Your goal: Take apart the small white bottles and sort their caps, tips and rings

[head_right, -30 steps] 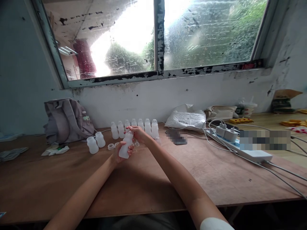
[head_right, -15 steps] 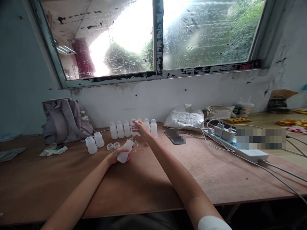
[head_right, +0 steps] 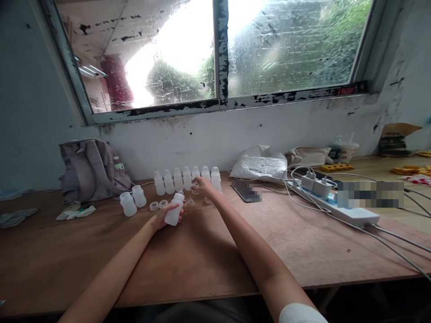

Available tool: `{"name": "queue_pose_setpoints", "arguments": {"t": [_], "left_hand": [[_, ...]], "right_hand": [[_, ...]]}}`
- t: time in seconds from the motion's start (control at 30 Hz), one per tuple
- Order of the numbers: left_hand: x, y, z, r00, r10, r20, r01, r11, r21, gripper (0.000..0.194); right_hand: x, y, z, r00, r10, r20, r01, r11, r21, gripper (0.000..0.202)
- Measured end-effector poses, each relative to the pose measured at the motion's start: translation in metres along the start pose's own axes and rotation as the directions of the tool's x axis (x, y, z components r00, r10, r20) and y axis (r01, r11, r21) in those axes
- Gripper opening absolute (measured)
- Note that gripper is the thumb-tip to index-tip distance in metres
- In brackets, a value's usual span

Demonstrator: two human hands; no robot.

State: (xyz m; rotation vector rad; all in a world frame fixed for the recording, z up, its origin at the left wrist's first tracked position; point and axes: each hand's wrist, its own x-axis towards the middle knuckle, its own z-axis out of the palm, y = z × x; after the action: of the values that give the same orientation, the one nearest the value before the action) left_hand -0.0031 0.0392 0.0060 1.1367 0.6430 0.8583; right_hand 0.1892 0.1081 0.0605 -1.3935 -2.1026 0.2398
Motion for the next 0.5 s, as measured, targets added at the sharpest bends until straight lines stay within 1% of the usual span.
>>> {"name": "queue_pose_setpoints", "arguments": {"t": [0.07,0.17,0.27,0.4,0.5], "left_hand": [[0.001,-0.001,-0.001,1.0,0.003,0.01,-0.003,1.0,0.003,0.041],[0.001,-0.001,-0.002,1.0,-0.006,0.014,0.006,1.0,0.005,0.041],[0.001,-0.001,-0.002,1.0,-0.012,0.009,0.012,1.0,0.008,0.04],[0.0,0.0,-0.001,1.0,-0.015,0.0,0.015,1.0,0.015,0.041],[0.0,0.001,0.001,1.0,-0.016,0.001,0.016,1.0,0.015,0.041]], "right_hand": [[0.0,0.003,0.001,0.997,0.026,0.069,-0.024,0.999,-0.024,0.028],[-0.001,0.008,0.003,0.99,0.079,0.118,-0.072,0.996,-0.06,0.032],[-0.003,0.01,0.005,0.978,0.107,0.18,-0.091,0.991,-0.093,0.031],[-0.004,0.012,0.007,0.969,0.109,0.223,-0.089,0.991,-0.1,0.029],[-0.004,0.016,0.009,0.964,0.109,0.242,-0.086,0.991,-0.102,0.031]]}}
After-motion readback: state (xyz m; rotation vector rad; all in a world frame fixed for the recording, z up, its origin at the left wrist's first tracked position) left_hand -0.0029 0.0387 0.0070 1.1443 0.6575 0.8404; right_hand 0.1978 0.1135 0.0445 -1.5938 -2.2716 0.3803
